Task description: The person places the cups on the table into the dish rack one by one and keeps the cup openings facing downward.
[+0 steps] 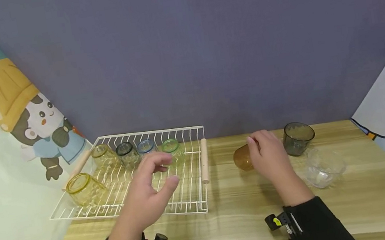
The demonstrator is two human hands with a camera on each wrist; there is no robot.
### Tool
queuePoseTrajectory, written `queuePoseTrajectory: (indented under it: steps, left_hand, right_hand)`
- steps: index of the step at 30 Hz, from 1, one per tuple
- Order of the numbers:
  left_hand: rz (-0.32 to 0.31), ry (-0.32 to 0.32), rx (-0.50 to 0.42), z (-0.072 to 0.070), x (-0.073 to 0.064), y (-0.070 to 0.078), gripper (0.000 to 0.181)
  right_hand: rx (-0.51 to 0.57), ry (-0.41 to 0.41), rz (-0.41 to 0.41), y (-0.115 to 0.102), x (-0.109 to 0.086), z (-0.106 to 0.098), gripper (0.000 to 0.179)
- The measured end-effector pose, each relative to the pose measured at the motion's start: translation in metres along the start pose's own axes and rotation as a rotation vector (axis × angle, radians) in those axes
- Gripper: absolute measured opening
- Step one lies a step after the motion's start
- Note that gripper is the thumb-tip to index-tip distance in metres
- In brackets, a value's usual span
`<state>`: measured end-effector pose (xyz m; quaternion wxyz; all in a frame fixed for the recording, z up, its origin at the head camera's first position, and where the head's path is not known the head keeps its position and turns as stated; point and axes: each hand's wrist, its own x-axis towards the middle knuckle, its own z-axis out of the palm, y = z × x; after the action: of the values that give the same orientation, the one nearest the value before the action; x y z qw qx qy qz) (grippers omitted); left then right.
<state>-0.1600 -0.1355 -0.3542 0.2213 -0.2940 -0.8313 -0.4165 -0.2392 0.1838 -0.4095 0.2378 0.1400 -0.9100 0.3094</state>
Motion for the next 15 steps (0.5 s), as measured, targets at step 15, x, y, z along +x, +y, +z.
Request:
queuePoseTrajectory:
  steps: [15]
  left_hand:
    - [0.015, 0.019, -0.069, 0.020, -0.001, 0.005, 0.045]
  right_hand:
    - [0.487, 0.111, -0.007, -0.067, -0.023, -0.010, 0.026]
